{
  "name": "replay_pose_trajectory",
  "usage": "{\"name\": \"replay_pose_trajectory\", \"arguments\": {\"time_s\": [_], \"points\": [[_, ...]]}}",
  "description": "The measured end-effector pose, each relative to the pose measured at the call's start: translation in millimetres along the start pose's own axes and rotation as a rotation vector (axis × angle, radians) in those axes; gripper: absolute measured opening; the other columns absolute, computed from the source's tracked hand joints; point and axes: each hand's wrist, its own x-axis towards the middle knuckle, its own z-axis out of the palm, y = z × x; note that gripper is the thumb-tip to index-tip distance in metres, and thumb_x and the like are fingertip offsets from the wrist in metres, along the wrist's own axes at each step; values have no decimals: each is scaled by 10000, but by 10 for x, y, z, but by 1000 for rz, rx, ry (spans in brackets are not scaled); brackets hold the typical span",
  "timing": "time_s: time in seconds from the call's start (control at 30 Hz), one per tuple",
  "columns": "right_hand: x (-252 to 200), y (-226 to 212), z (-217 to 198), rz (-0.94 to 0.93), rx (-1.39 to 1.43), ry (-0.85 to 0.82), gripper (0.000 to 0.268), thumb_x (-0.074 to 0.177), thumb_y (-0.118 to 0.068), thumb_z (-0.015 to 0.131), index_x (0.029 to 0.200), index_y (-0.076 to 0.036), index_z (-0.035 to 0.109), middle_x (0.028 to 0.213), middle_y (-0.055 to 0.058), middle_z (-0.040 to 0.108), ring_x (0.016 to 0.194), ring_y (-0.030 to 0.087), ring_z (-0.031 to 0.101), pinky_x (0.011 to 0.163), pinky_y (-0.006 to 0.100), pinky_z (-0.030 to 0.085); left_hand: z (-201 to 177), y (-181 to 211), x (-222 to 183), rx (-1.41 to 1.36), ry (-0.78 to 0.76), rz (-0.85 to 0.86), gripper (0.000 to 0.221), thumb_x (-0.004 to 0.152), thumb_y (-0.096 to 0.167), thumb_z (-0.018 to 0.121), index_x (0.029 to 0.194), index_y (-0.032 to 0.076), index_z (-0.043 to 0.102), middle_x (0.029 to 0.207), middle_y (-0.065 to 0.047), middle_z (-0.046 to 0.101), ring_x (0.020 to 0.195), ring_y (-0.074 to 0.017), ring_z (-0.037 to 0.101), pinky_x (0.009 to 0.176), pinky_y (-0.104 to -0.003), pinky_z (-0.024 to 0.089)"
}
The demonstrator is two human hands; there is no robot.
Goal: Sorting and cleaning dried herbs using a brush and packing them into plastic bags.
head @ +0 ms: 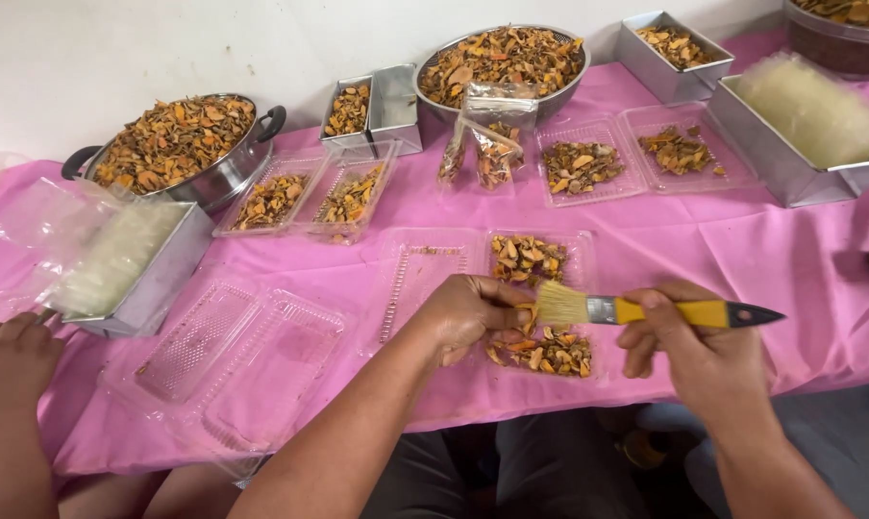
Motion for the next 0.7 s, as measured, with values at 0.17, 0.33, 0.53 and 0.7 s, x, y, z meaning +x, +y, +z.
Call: {"name": "replay_pose_trajectory", "arguments": {"time_s": [0.17,0.33,0.53,0.7], "points": [[-97,89,-292,-98,-7,119,187,1098,-9,512,1111,161,589,725,304,624,434,331,590,426,360,495,175,526,-77,413,180,99,127,839,-16,767,944,56,772,1052,-113,807,858,-190,769,837,-328,673],[-127,187,-515,-76,16,223,248,1198,-101,528,1203,138,593,789,300,600,521,323,589,503,316,464,362,711,374,774,307,250,137,967,44,703,865,108,767,1020,-57,808,888,-141,769,830,-237,690],[-182,110,-534,-35,-103,241,266,1232,-108,484,1253,134,592,815,294,613,539,342,596,531,331,460,384,522,956,1643,146,251,164,946,-35,658,840,86,629,777,-1,537,667,-123,553,652,-294,573],[-240,-6,-432,-7,-189,255,273,1245,-91,463,1273,149,592,834,304,618,570,353,598,573,345,459,427,513,826,1776,122,287,267,886,-114,515,807,121,614,756,-13,584,687,-198,559,774,-415,516]]}}
